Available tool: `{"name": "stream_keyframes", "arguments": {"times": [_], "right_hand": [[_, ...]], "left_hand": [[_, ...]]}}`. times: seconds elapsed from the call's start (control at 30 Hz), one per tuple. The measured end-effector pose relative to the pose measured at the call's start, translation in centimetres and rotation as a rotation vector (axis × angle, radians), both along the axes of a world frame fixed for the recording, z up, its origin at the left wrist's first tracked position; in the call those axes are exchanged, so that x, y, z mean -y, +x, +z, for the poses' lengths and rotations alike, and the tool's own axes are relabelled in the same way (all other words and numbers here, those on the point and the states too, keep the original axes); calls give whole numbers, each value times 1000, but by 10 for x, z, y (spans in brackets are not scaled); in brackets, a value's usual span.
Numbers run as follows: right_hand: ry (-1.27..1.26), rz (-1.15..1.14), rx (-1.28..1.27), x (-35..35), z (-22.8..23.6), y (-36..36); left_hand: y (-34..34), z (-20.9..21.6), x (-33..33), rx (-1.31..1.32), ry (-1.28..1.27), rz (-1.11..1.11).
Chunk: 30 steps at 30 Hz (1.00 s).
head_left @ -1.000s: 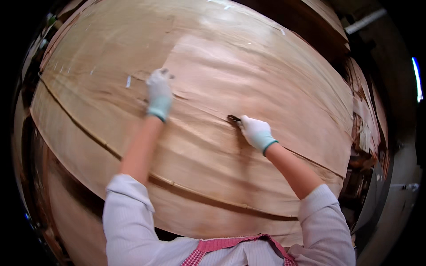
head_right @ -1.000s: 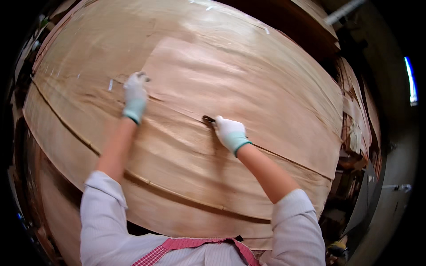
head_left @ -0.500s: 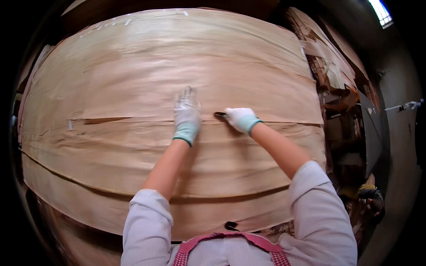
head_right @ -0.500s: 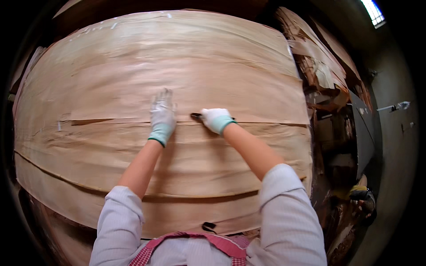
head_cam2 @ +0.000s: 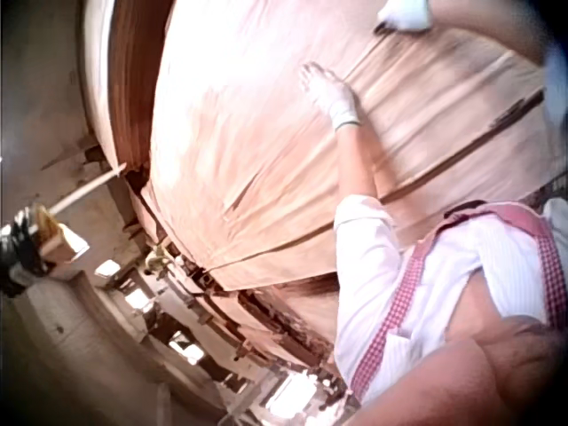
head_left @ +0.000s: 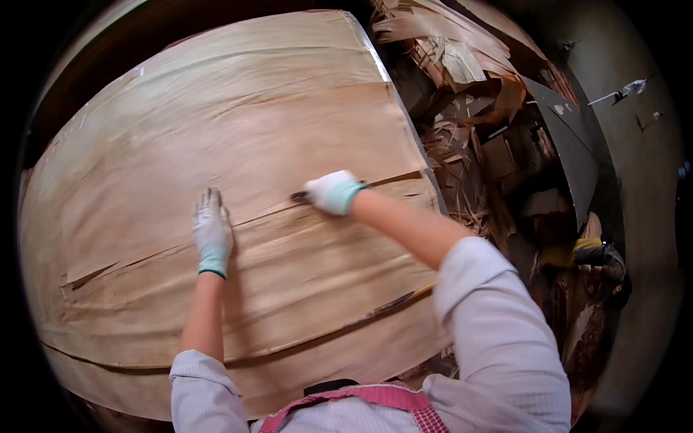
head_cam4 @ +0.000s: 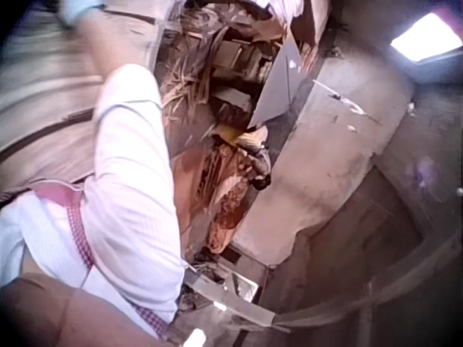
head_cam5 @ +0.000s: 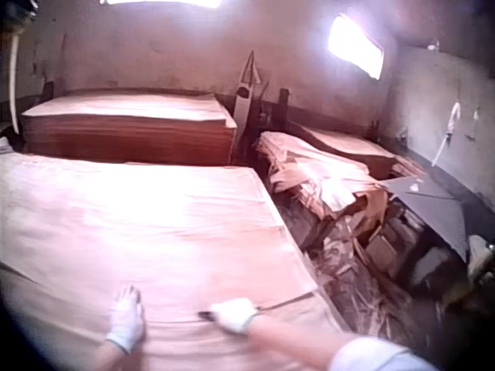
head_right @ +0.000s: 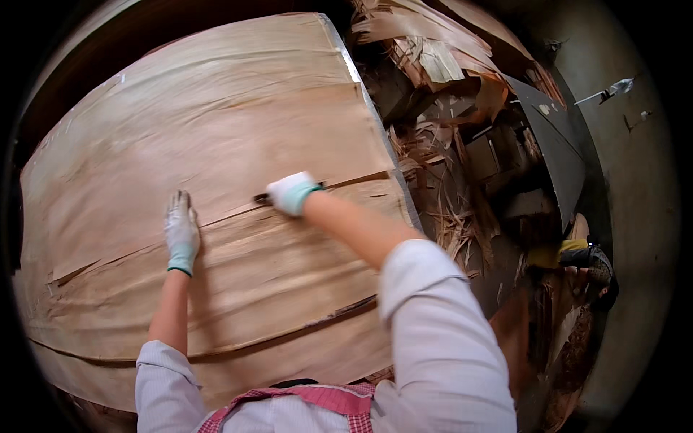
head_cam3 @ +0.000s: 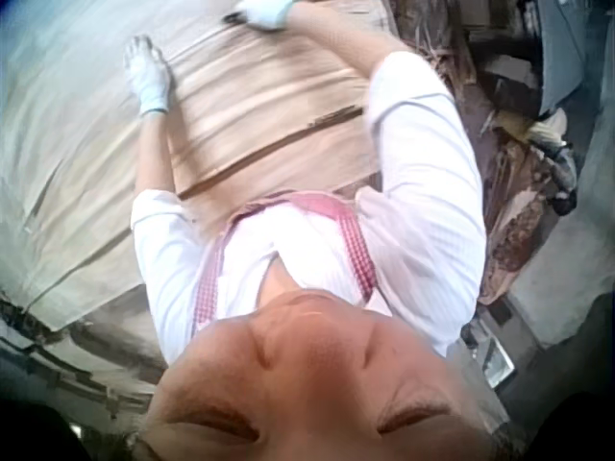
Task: The person handles large, thin wooden sheets in a workshop, smoothing them onto a curved surface and securing them with white tape. They use a knife to cut the tape and a long stick to sweep wood shavings off the workbench. The person also stacks and lifts multiple wooden panels.
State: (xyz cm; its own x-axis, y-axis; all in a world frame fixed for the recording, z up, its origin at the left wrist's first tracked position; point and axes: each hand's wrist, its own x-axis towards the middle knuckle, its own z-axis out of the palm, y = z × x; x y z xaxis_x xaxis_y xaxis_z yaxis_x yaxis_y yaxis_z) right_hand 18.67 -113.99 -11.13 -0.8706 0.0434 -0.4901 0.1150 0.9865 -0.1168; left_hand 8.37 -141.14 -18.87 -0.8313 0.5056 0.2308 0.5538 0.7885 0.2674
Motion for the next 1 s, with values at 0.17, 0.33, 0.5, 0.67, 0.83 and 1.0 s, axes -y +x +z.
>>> {"name": "stream_keyframes", "arguments": {"times": [0.17,0.33,0.5,0.67,0.83,1.0], "right_hand": [[13,-108,15,-196,10,94],[473,-396,218,-351,-1,188],[-47,-372,-793,-211,-41,91],[-243,-35,-366,43,2,-30],[-36,-20,-263,90,-3,-31],[-100,-204,-142,72,1,-26]], "left_hand": [[2,4,-5,-26,-54,26],[-2,0,-6,-57,-138,27],[1,26,-11,333,175,162],[-7,-13,13,91,103,38],[-1,11,29,168,351,221],[-74,52,172,121,935,343]]}}
